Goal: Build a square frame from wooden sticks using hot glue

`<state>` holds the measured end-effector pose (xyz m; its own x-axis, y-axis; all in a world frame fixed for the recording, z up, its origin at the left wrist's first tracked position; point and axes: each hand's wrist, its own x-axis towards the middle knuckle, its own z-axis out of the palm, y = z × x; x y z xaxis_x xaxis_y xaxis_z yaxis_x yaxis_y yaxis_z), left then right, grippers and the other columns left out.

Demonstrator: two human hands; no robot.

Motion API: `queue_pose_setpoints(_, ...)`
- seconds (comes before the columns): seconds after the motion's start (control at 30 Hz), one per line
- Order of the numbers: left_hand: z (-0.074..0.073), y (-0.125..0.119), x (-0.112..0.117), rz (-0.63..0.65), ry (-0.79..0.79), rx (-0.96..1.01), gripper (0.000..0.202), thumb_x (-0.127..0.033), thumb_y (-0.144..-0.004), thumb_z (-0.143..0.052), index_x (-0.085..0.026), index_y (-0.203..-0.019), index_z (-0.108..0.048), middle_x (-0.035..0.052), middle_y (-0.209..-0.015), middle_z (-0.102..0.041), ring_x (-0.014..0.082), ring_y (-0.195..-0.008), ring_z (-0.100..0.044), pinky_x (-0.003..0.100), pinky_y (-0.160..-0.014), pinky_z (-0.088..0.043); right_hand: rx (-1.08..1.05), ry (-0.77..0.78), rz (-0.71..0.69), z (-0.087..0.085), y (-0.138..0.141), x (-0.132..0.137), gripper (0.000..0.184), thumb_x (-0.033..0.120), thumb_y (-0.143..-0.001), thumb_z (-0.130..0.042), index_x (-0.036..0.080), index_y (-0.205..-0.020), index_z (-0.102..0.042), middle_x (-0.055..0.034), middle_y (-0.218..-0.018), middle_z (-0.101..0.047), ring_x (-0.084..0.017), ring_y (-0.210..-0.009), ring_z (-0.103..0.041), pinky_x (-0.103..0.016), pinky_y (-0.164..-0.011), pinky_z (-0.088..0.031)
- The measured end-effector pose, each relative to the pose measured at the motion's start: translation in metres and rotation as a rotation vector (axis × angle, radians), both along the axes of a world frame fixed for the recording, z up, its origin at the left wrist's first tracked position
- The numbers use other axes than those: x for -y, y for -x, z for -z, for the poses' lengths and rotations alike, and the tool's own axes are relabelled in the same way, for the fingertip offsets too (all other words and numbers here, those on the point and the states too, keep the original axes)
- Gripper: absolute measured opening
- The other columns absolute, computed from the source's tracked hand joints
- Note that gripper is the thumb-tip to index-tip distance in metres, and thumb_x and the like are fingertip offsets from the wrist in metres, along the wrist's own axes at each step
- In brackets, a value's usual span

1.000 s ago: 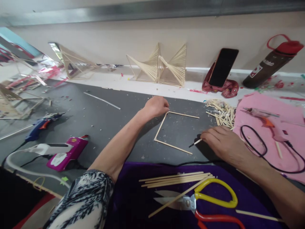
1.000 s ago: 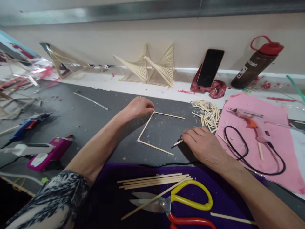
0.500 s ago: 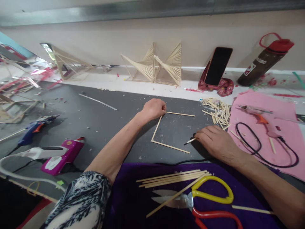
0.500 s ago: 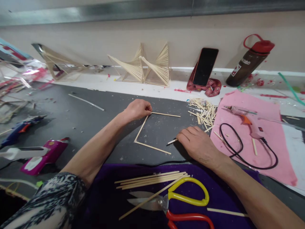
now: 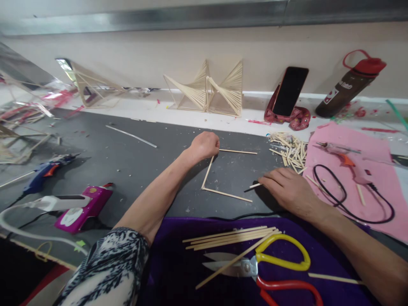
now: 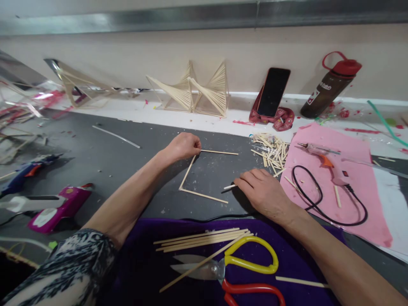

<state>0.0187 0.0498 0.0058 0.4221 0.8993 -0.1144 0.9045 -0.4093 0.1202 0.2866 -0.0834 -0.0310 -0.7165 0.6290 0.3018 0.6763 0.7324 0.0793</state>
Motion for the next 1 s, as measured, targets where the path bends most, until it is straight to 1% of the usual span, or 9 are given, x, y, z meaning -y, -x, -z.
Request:
queue_pose_setpoints(0.1,-0.0014,0.0011,0.0014,-0.007,-0.052,0.001,0.023,-0.019,-0.069,-0.050,-0.016,-0.078,-0.070,0.0111,-0.080,-0.069,0.0235,-0.075,-0.062,0.033,-0.064,-0.044,-0.004,0.004,-0.003,0.0003,-0.0001,0.0002,0.022,0.015,-0.087,-0.049,0.018,-0.106,-0.060,-0.0062,-0.092,-0.061,-0.020,-0.083,-0.048,-0.032,-0.074,-0.036)
queue_pose_setpoints(0.2,-0.0032,0.0020,0.0012,0.002,-0.073,0.028,0.022,-0.019,-0.069,-0.050,-0.016,-0.078,-0.069,0.0105,-0.079,-0.069,0.0222,-0.073,-0.061,0.031,-0.062,-0.043,-0.007,0.005,-0.006,0.0003,0.0003,0.0004,0.022,0.015,-0.088,-0.049,0.017,-0.106,-0.060,-0.0061,-0.092,-0.061,-0.020,-0.083,-0.048,-0.032,-0.074,-0.036)
queue_pose_setpoints(0.33,-0.0033,0.0019,-0.0023,-0.009,-0.024,0.079,0.024,-0.016,-0.067,-0.051,-0.015,-0.080,-0.070,0.0093,-0.079,-0.070,0.0197,-0.071,-0.061,0.029,-0.063,-0.042,-0.002,0.011,-0.008,0.0006,0.0010,0.0010,0.020,0.016,-0.088,-0.049,0.017,-0.105,-0.060,-0.0062,-0.091,-0.061,-0.020,-0.083,-0.048,-0.032,-0.074,-0.036)
queue_pose_setpoints(0.5,-0.0022,0.0029,-0.0055,-0.032,0.009,0.124,0.026,-0.016,-0.068,-0.050,-0.014,-0.082,-0.072,0.0096,-0.080,-0.071,0.0191,-0.071,-0.060,0.029,-0.063,-0.040,0.000,0.026,-0.013,0.0019,0.0009,0.0014,0.020,0.016,-0.088,-0.049,0.018,-0.105,-0.060,-0.0065,-0.093,-0.061,-0.020,-0.082,-0.048,-0.032,-0.074,-0.036)
queue_pose_setpoints(0.87,-0.0045,0.0023,-0.0026,-0.018,0.040,0.190,0.025,-0.014,-0.064,-0.052,-0.013,-0.078,-0.073,0.0082,-0.070,-0.069,0.0164,-0.064,-0.058,0.028,-0.061,-0.038,0.010,0.051,-0.016,0.0027,0.0017,0.0022,0.020,0.017,-0.089,-0.047,0.018,-0.105,-0.060,-0.0067,-0.093,-0.060,-0.020,-0.083,-0.048,-0.033,-0.074,-0.037)
queue_pose_setpoints(1.0,-0.0047,0.0023,-0.0024,-0.008,0.072,0.229,0.024,-0.017,-0.066,-0.054,-0.014,-0.079,-0.074,0.0064,-0.066,-0.068,0.0153,-0.061,-0.057,0.027,-0.061,-0.037,0.017,0.049,-0.017,0.0041,0.0013,0.0017,0.020,0.017,-0.089,-0.048,0.018,-0.104,-0.060,-0.0063,-0.092,-0.061,-0.020,-0.083,-0.048,-0.033,-0.074,-0.037)
